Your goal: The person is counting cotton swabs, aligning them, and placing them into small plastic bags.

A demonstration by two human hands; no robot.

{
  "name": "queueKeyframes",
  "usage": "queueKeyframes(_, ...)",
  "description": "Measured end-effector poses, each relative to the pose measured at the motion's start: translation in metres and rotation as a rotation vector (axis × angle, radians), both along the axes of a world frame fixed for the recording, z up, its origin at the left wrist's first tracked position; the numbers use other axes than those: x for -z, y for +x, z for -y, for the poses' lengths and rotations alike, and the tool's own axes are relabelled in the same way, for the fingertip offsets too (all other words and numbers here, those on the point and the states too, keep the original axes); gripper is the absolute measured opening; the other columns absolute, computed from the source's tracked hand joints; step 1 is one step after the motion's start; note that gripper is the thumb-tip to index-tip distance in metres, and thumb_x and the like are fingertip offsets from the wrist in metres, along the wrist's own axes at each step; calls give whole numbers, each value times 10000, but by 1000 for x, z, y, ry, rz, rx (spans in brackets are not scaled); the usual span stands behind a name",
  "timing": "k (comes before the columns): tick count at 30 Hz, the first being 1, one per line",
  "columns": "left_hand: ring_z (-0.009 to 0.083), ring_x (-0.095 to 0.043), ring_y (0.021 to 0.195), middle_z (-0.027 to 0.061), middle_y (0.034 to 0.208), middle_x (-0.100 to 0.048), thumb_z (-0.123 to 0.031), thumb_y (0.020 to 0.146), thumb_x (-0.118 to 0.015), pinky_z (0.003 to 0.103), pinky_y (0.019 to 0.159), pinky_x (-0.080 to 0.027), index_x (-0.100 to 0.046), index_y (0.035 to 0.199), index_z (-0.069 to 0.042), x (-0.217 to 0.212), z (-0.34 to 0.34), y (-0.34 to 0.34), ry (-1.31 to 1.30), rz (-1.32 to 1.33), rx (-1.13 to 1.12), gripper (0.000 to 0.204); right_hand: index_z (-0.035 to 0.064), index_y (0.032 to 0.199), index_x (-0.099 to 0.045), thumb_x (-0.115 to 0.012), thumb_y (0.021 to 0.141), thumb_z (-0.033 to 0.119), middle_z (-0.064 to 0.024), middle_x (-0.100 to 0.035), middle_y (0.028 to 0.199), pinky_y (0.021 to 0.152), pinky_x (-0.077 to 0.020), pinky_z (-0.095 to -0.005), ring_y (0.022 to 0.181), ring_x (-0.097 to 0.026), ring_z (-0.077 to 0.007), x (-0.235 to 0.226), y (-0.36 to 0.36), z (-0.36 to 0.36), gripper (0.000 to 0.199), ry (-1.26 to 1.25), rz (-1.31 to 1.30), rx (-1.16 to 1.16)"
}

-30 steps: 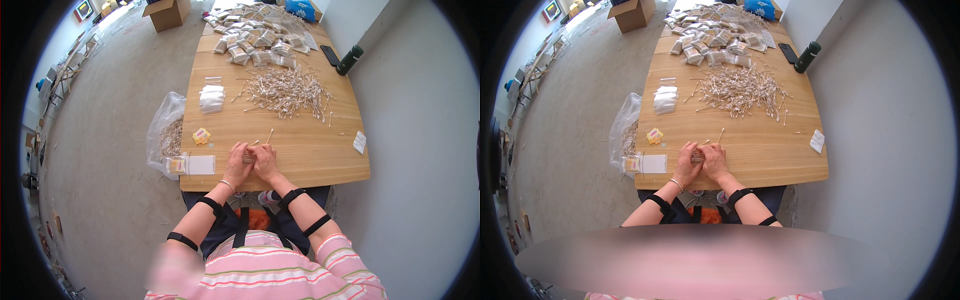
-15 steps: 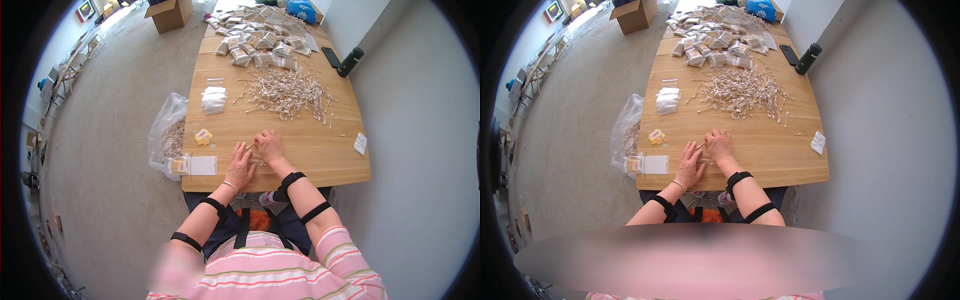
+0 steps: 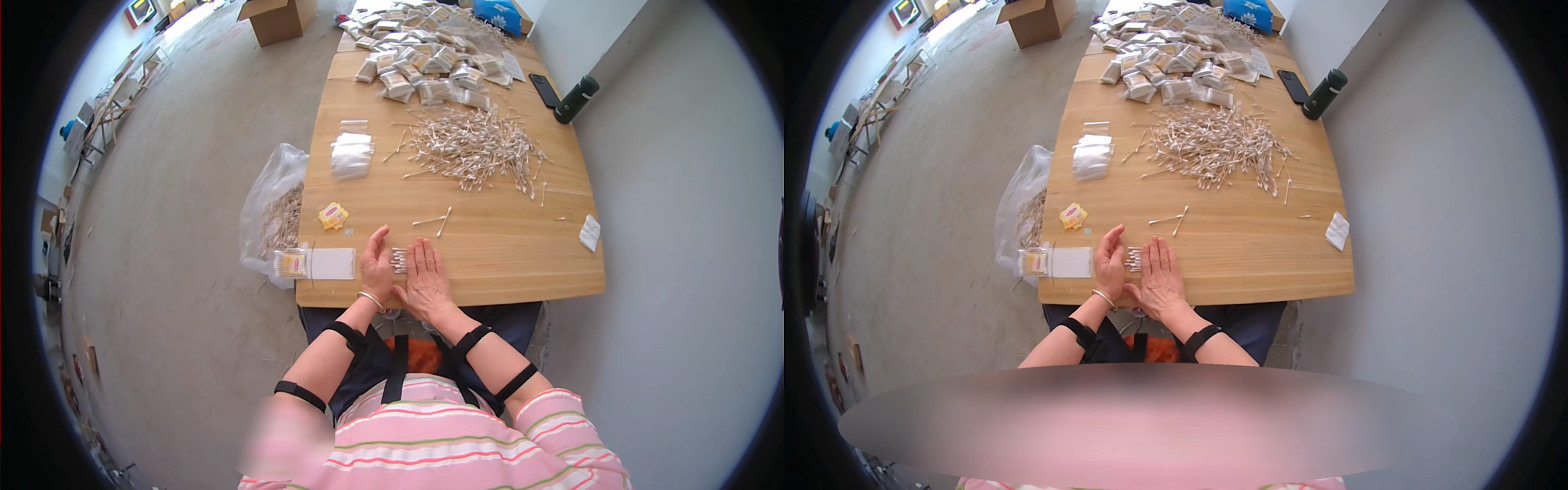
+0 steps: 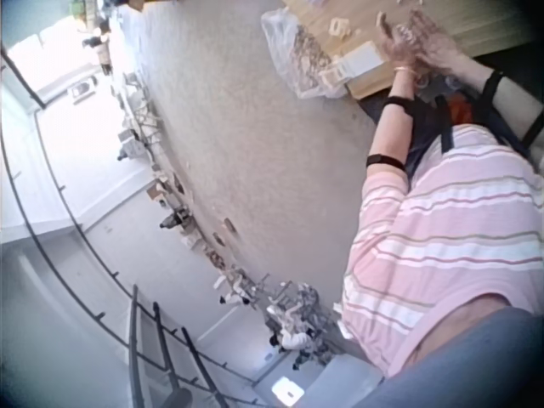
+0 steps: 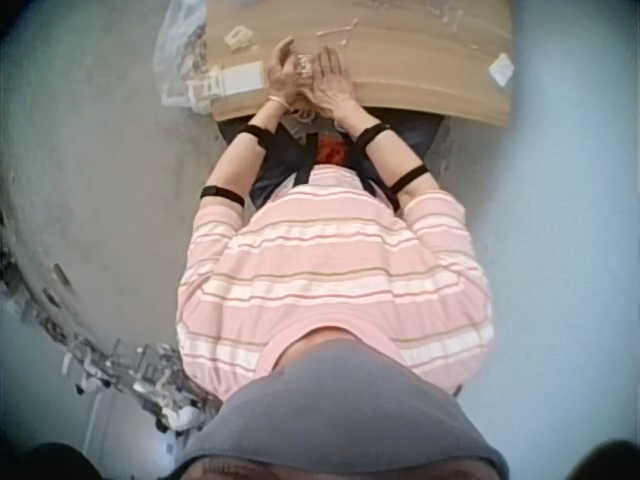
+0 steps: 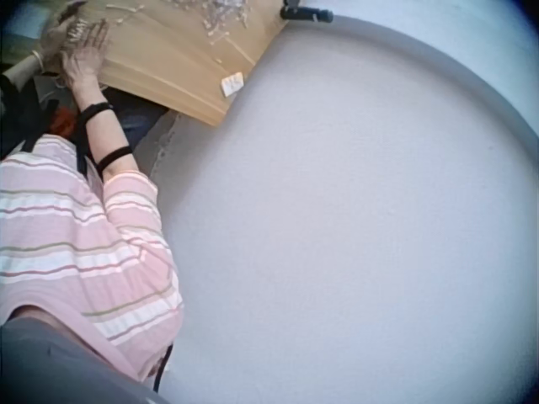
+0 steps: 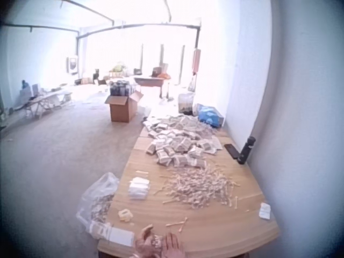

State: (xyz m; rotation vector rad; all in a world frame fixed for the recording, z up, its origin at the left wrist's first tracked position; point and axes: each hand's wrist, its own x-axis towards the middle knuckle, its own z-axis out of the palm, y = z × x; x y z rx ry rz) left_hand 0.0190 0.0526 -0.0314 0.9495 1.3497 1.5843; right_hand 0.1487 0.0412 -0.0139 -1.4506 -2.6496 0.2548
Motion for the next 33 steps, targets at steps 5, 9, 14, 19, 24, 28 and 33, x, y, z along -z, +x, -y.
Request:
queueKeyframes(5, 181, -473, 1207, 110, 1264, -542, 20, 902, -396, 290, 1041, -341, -508, 1246, 20, -7, 4, -3, -36, 103, -35, 362, -81, 1426, -145, -501, 817, 611, -246, -80, 1511, 1150, -21, -457, 1422, -22, -352, -15, -4, 1, 988, -90, 100, -43)
queueKeyframes(9, 187, -492, 1177, 119, 1240, -553, -6, 911, -389, 288, 1025, -348, -514, 1239, 22, -12, 1, -1, -32, 46, -30, 352, -66, 1434, -142, -496, 821, 610, -237, -92, 1513, 1149, -15, -458, 1423, -21, -348, -9, -7, -20, 979, -61, 75, 2)
queueKeyframes(14, 179, -482, 1199, 105, 1263, -551, -47, 944, -391, 291, 1037, -339, -511, 1249, 13, -8, 0, -5, -34, 72, -37, 333, -45, 1414, -216, -518, 872, 381, -221, -189, 1490, 1144, -82, -456, 1406, -126, -341, 4, 7, -21, 753, -9, -306, 45)
queueKeyframes(19, 183, -477, 1201, 105, 1280, -536, -145, 997, -364, 291, 1034, -339, -490, 1279, 9, -5, 0, -4, 0, 79, -26, 345, -41, 1351, -319, -456, 872, 107, -222, -307, 1427, 1120, -198, -409, 1355, -263, -344, 4, 9, -27, 520, -186, -1050, 338)
queueKeyframes(24, 174, -463, 1203, 110, 1294, -519, -212, 1011, -362, 286, 1031, -335, -478, 1295, 7, -5, 0, 8, 11, 66, 10, 377, -39, 1307, -377, -422, 882, 99, -214, -361, 1395, 1107, -223, -386, 1337, -301, -333, 5, -20, -29, 450, -241, -1225, 381)
queueKeyframes(28, 171, -452, 1206, 108, 1301, -509, -255, 1017, -352, 286, 1036, -324, -475, 1296, 10, -8, 0, 6, -1, 50, 17, 403, -43, 1307, -375, -424, 885, 117, -215, -364, 1392, 1106, -226, -387, 1331, -311, -338, 4, -28, -28, 454, -216, -1208, 325)
queueKeyframes(33, 173, -462, 1189, 107, 1291, -515, -290, 1019, -344, 289, 1034, -324, -474, 1292, 18, -3, -8, -6, 31, 78, -66, 432, -41, 1300, -383, -428, 891, 138, -215, -377, 1385, 1103, -233, -391, 1329, -315, -348, 1, -20, -35, 449, -241, -1202, 260)
